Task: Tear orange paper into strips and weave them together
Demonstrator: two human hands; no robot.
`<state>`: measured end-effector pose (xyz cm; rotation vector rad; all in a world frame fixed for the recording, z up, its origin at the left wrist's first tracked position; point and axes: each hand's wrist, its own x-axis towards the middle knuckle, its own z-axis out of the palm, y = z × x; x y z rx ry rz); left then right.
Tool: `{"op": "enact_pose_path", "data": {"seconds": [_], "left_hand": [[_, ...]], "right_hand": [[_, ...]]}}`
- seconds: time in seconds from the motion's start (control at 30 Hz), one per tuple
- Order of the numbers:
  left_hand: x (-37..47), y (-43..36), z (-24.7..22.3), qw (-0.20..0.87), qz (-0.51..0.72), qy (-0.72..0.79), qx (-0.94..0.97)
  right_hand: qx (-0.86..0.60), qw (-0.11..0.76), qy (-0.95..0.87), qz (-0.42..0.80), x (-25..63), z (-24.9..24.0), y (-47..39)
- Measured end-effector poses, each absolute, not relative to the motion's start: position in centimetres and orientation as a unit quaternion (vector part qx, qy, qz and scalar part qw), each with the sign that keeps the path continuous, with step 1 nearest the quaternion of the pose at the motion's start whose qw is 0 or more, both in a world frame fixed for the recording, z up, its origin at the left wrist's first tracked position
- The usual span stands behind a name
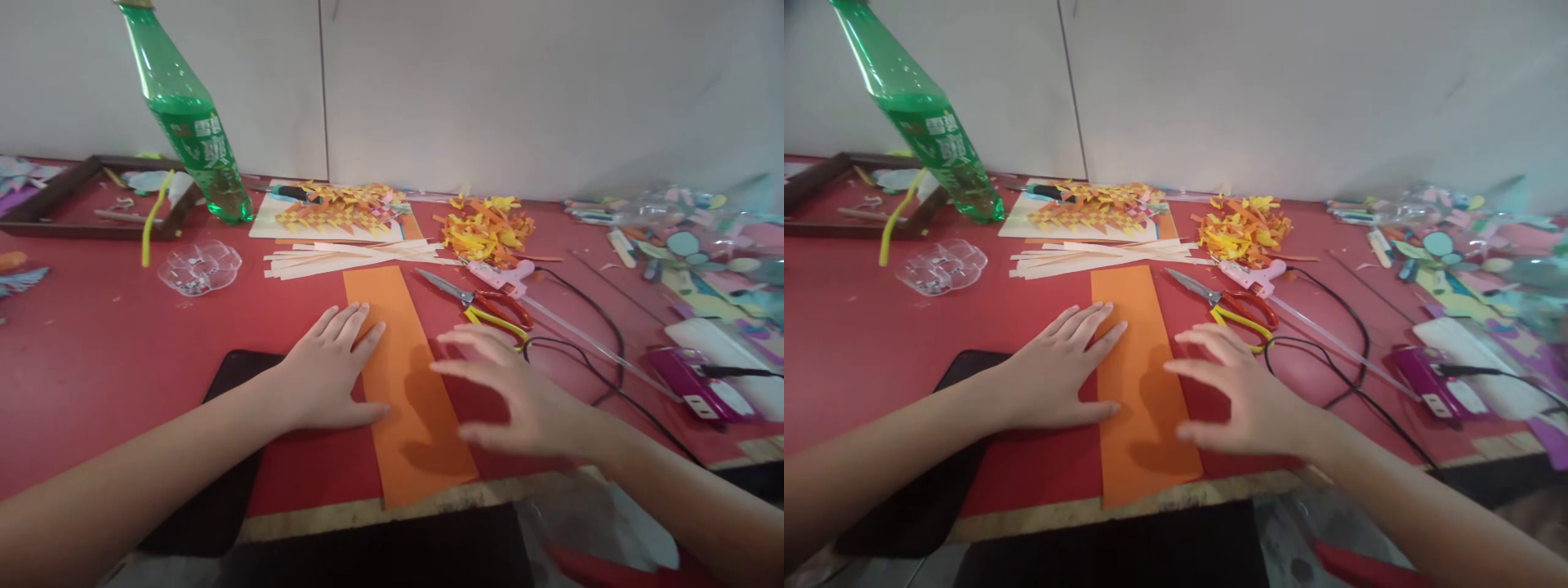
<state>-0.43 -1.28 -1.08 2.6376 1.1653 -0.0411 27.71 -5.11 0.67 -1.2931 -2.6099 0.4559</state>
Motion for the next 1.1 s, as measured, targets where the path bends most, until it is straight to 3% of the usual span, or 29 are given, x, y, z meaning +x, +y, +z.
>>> {"op": "enact_pose_path", "data": {"seconds": [0.1, 0.3, 0.53, 0.8, 0.97, 1.1], "left_hand": [[0.0, -1.0, 0.0, 0.148, 0.007, 0.422, 0.895], [0.8, 0.0, 0.7, 0.148, 0.104, 0.467, 0.865], [0.8, 1.7, -1.8, 0.114, 0.232, 0.526, 0.810], [0.0, 2.2, -1.8, 0.392, 0.385, 0.507, 0.664], [0.3, 1.5, -1.9, 0.425, 0.360, 0.472, 0.683], [0.5, 1.4, -1.6, 0.440, 0.335, 0.445, 0.704]], "right_hand": [[-0.574, 0.203, -0.781, 0.137, 24.8, 0.7, -2.6], [-0.606, 0.121, -0.785, 0.034, 20.9, -1.6, 0.4], [-0.597, 0.188, -0.753, 0.203, 21.2, -1.5, 0.1], [-0.459, 0.223, -0.675, 0.532, 21.8, -0.3, -0.3], [-0.472, 0.337, -0.575, 0.576, 20.3, -0.8, 0.2], [-0.499, 0.406, -0.568, 0.514, 18.2, -1.4, 1.4]]}}
